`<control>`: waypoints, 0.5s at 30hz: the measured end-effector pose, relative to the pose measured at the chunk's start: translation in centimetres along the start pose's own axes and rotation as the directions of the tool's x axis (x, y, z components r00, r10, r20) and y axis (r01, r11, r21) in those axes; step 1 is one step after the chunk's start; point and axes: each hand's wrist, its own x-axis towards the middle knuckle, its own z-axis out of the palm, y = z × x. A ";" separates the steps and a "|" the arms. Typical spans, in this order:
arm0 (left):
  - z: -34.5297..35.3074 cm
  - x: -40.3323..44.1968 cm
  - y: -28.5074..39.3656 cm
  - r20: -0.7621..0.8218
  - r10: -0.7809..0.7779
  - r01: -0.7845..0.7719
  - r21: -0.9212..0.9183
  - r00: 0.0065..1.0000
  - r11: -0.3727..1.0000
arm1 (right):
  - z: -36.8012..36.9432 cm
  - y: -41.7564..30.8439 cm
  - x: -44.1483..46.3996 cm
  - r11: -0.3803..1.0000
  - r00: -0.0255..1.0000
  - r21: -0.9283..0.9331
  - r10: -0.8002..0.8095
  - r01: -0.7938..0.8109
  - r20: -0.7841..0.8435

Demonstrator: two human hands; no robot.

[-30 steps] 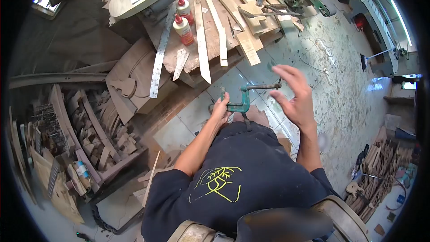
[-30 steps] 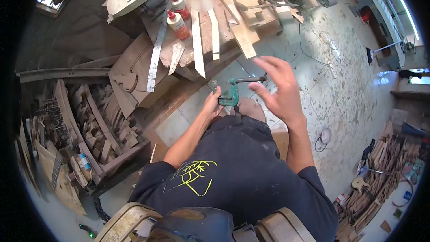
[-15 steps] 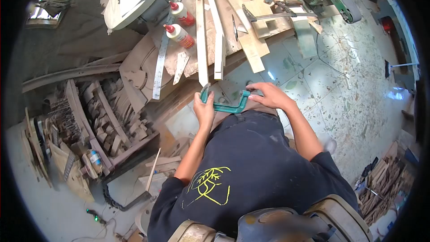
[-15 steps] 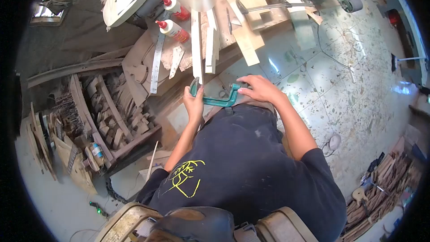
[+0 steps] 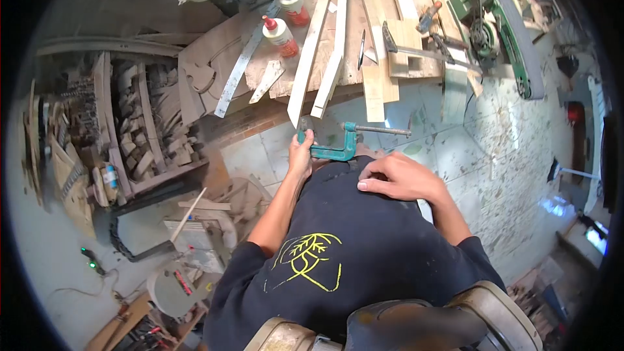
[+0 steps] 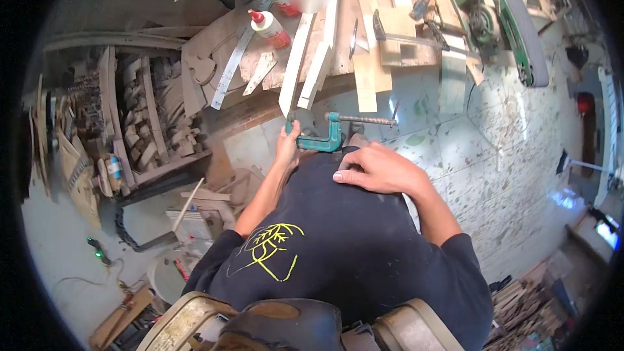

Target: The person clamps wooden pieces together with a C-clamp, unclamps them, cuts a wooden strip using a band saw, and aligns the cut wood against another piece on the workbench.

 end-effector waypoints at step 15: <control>2.3 5.9 -4.6 0.383 -0.248 0.372 -0.294 0.890 0.880 | 4.8 8.9 13.6 0.974 0.817 0.224 0.119 0.013 -0.564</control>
